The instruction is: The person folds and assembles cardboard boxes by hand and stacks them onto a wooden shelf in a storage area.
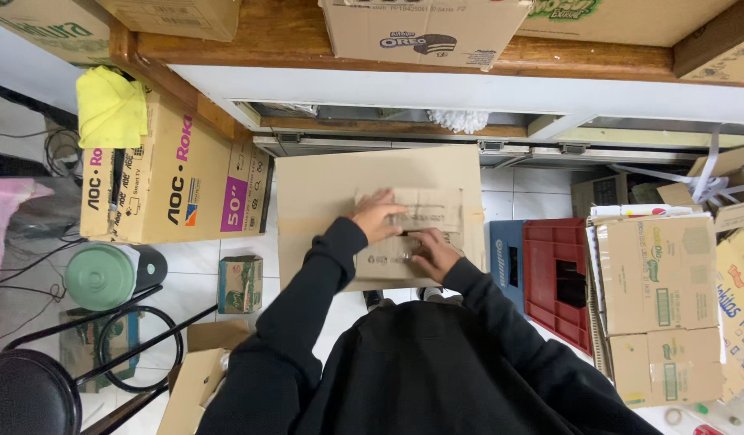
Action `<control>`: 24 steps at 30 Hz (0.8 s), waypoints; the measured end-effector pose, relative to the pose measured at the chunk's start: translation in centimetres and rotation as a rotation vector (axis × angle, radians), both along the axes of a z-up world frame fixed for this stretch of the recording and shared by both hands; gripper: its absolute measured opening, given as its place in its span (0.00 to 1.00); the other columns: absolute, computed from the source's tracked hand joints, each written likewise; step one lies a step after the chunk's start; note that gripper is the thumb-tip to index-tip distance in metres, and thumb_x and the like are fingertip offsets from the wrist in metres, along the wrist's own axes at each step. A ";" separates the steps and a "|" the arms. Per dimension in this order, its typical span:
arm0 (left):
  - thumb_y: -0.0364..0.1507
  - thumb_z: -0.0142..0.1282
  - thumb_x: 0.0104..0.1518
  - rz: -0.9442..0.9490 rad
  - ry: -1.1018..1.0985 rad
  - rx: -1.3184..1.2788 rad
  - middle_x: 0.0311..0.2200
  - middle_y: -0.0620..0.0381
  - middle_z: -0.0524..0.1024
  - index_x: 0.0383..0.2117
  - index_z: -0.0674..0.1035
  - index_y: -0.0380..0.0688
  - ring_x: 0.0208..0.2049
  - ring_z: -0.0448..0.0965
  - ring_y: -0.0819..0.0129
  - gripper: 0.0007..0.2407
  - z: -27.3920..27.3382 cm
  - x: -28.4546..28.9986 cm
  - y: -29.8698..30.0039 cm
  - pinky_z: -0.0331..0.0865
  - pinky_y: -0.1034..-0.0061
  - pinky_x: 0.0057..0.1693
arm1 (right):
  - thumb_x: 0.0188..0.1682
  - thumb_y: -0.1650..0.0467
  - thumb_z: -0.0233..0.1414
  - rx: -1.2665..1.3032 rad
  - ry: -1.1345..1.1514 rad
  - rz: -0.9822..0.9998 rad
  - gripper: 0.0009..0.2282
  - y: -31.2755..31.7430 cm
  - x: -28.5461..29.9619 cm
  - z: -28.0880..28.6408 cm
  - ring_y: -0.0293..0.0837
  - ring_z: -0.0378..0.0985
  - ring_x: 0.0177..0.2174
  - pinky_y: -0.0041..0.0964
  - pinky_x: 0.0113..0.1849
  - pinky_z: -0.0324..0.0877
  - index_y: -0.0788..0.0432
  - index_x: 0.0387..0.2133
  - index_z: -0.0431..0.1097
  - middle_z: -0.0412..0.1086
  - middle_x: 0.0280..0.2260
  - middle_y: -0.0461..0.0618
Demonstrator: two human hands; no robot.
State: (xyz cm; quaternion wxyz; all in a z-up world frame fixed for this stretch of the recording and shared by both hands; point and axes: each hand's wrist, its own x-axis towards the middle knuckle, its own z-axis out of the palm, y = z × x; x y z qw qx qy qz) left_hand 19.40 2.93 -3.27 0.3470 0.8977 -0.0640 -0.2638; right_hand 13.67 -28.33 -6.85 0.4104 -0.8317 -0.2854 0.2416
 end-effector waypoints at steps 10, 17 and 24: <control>0.69 0.46 0.82 0.766 0.380 -0.184 0.93 0.49 0.60 0.93 0.64 0.63 0.92 0.61 0.50 0.41 -7.4 -6.8 5.1 0.58 0.44 0.91 | 0.63 0.28 0.54 -0.085 0.705 -0.980 0.51 -9.1 4.8 -6.9 0.67 0.90 0.57 0.62 0.54 0.90 0.56 0.80 0.76 0.81 0.66 0.71; 0.78 0.32 0.78 0.921 0.411 -0.722 0.95 0.30 0.48 0.97 0.54 0.53 0.92 0.52 0.21 0.52 4.0 -7.9 4.2 0.51 0.28 0.90 | 0.62 0.24 0.16 0.212 0.868 -0.787 0.60 -5.2 5.2 2.4 0.82 0.64 0.81 0.83 0.76 0.63 0.48 0.94 0.56 0.59 0.88 0.69; 0.39 0.58 0.90 0.801 0.183 -0.842 0.69 0.57 0.83 0.74 0.72 0.54 0.29 0.84 0.70 0.15 1.7 -11.2 5.3 0.76 0.64 0.51 | 0.66 0.24 0.28 0.646 0.759 -0.780 0.45 -11.5 5.1 -10.3 0.67 0.75 0.76 0.74 0.74 0.64 0.40 0.65 0.76 0.77 0.75 0.47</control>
